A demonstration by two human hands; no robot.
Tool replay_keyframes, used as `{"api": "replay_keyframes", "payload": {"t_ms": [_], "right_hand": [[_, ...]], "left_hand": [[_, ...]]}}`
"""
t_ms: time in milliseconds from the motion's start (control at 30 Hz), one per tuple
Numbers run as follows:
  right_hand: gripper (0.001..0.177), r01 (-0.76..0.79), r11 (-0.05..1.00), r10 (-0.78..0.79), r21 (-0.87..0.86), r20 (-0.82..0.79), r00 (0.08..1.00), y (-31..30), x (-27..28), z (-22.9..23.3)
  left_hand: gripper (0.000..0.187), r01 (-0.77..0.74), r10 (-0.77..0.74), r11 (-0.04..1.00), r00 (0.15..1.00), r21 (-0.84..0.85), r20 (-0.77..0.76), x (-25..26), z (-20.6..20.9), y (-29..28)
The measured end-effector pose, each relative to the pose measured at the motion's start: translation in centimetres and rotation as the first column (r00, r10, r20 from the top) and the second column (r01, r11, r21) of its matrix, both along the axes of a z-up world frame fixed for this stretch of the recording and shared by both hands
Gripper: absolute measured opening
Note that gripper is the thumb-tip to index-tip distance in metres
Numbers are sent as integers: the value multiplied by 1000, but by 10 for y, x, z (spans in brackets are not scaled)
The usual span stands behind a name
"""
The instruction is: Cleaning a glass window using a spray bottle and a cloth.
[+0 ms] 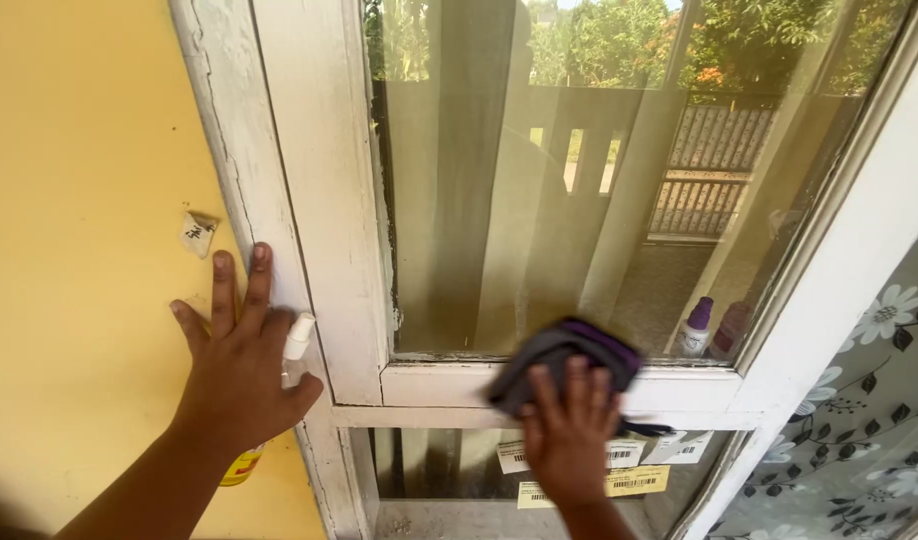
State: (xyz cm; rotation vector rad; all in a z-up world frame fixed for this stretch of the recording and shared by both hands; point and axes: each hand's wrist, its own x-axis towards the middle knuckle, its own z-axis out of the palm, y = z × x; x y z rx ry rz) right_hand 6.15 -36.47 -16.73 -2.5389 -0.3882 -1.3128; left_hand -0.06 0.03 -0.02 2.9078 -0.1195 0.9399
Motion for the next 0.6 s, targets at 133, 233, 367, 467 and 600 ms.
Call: {"api": "replay_keyframes", "payload": {"t_ms": [133,233,367,467,600], "right_hand": [[60,55,980,-61,192,25,998,-23,3,18],[63,83,946,-93,314,20,995,-14,3,25],[66,98,928,-109,359,10,994,-1,8,36],[67,131,914,-136,384,-15,991,5,11,43],[69,163,907,-164,389,-30,986,7,15,46]], "left_hand": [[59,8,-8,1000,1000,-12,1,-1,1,-1],[60,24,-24,1000,1000,-10,14,-2,1,-2],[59,-1,1,1000,1000,-5,-22,-2,5,-5],[59,-14,14,1000,999,4,-50,-4,7,-5],[59,-10,10,1000,998,2,-68,-4,8,-5]]}}
